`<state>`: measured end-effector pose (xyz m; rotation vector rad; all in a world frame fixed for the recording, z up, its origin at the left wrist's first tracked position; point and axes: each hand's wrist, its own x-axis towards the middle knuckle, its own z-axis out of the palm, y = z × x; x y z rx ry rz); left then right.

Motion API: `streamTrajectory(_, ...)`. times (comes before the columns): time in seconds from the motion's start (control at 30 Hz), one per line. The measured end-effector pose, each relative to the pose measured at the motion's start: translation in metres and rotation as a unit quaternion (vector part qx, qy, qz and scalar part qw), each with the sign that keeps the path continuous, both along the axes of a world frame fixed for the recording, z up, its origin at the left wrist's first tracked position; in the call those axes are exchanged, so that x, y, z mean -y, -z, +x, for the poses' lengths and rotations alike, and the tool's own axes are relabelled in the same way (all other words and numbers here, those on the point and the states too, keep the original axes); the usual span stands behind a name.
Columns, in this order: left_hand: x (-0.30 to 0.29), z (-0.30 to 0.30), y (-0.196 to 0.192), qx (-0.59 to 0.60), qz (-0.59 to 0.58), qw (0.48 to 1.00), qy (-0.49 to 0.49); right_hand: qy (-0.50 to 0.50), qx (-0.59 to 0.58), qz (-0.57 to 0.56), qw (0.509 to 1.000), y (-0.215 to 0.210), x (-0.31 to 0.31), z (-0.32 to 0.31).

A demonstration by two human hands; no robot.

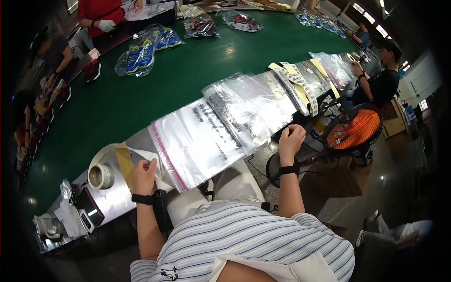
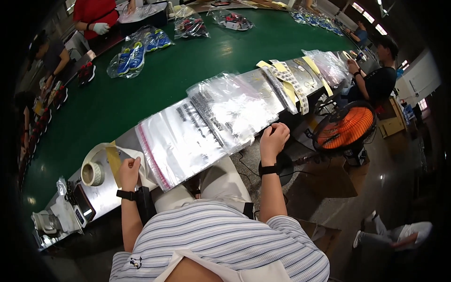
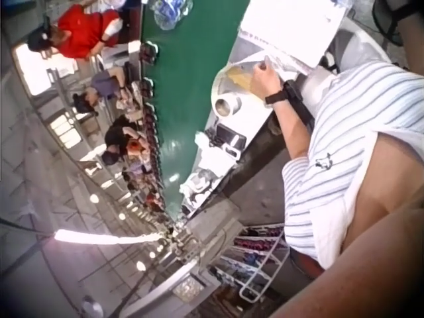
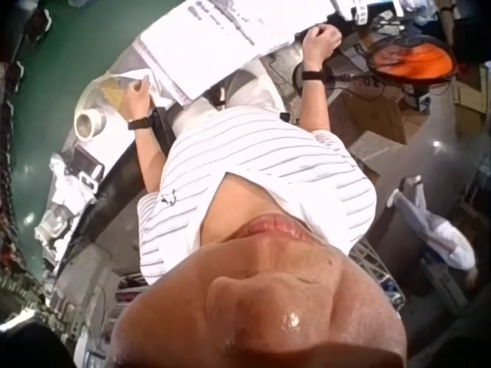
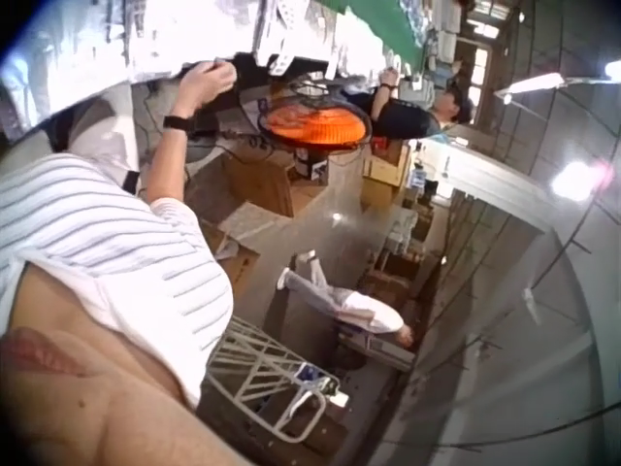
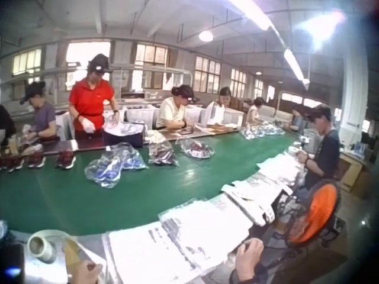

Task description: Peeling labels from a roll and sticking them onto plastic packaging bags.

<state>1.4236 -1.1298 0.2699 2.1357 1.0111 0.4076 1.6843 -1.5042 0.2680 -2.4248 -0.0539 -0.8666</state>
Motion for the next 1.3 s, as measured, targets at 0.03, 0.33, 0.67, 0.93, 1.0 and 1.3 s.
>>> streamTrajectory(0.03,-0.002,-0.002,0.002,-0.016,0.003,1.000,-0.016,-0.054,0.022,0.010,0.998,-0.014,-0.024,-0.017)
streamTrajectory(0.33,0.049,-0.022,-0.022,0.218,-0.436,0.873,-0.002,-0.632,-0.361,0.190,0.659,-0.012,-0.223,-0.145)
streamTrajectory(0.67,-0.041,-0.100,0.017,0.361,-0.551,0.748,-0.079,-0.549,-0.677,0.207,0.444,-0.027,-0.203,-0.153)
streamTrajectory(0.93,-0.037,-0.135,0.006,0.440,-0.272,0.762,-0.389,-0.596,-0.668,0.081,0.439,-0.023,-0.140,-0.139)
streamTrajectory(1.0,0.005,-0.121,-0.034,0.370,-0.215,0.858,-0.285,-0.601,-0.637,0.083,0.475,-0.023,-0.146,-0.144)
streamTrajectory(1.3,0.103,-0.073,-0.029,0.160,-0.203,0.965,-0.043,-0.669,-0.591,0.050,0.448,-0.023,-0.164,-0.161)
